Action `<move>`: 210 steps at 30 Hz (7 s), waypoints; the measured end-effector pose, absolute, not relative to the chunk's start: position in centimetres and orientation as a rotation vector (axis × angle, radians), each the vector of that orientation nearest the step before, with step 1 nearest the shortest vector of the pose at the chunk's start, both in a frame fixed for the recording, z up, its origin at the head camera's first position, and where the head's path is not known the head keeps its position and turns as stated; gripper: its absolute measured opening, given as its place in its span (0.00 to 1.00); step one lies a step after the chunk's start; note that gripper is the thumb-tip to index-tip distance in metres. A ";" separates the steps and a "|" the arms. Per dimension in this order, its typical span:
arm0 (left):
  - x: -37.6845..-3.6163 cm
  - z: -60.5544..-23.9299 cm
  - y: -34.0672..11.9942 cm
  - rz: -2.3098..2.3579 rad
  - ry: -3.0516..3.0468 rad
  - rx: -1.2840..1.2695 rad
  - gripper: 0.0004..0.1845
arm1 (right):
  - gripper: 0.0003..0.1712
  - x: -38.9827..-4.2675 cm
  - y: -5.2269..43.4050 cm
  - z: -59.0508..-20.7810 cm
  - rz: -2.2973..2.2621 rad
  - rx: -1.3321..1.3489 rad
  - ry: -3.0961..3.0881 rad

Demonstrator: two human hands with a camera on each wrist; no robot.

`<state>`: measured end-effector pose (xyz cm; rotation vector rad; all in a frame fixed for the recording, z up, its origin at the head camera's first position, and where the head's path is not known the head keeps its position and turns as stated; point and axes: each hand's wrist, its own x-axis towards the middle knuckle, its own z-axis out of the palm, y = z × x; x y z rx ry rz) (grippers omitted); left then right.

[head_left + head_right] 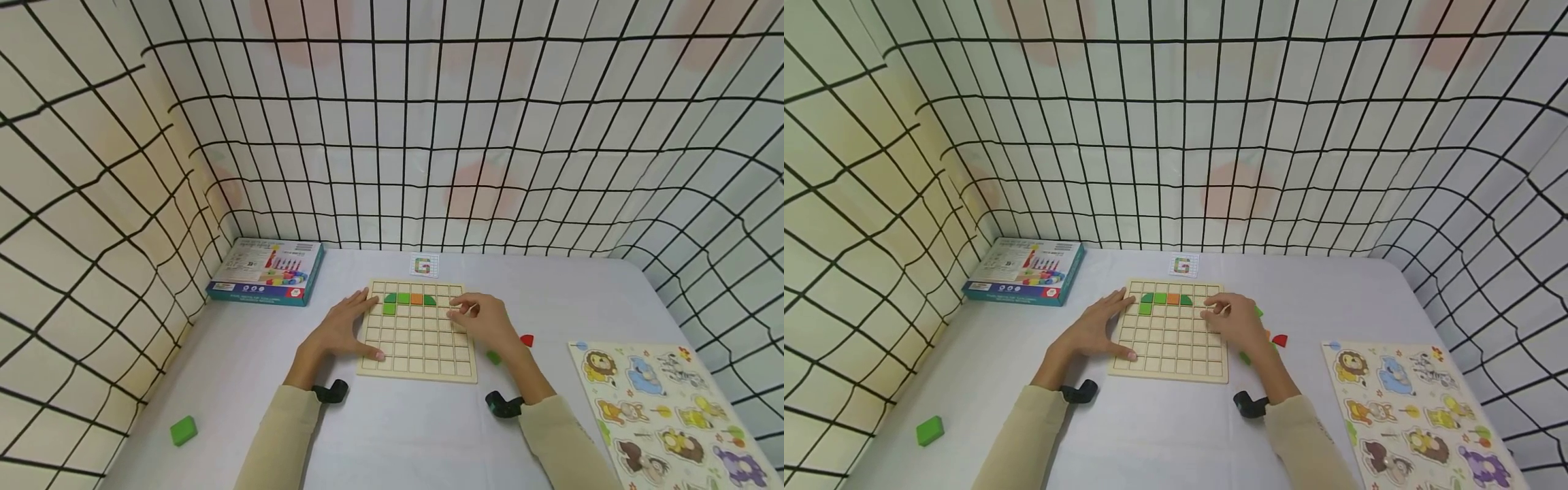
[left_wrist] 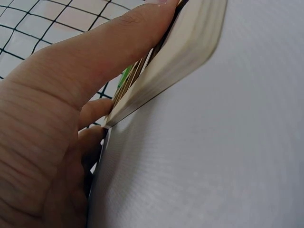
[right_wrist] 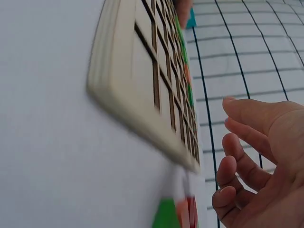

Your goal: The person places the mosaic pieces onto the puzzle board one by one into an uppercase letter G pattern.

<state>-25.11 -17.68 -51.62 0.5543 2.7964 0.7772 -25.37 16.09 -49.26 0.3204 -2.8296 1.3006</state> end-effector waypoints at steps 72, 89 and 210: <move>-25.2 -51.3 -18.3 0.834 2.742 0.632 0.68 | 0.17 -24.0 19.2 -47.9 1.202 0.169 -2.959; -25.3 -51.5 -18.4 0.832 2.753 0.627 0.68 | 0.14 -24.9 12.3 -49.0 1.298 0.412 -2.903; -24.9 -51.2 -18.0 0.789 2.758 0.617 0.68 | 0.18 -25.1 24.9 -50.3 1.175 -0.142 -2.894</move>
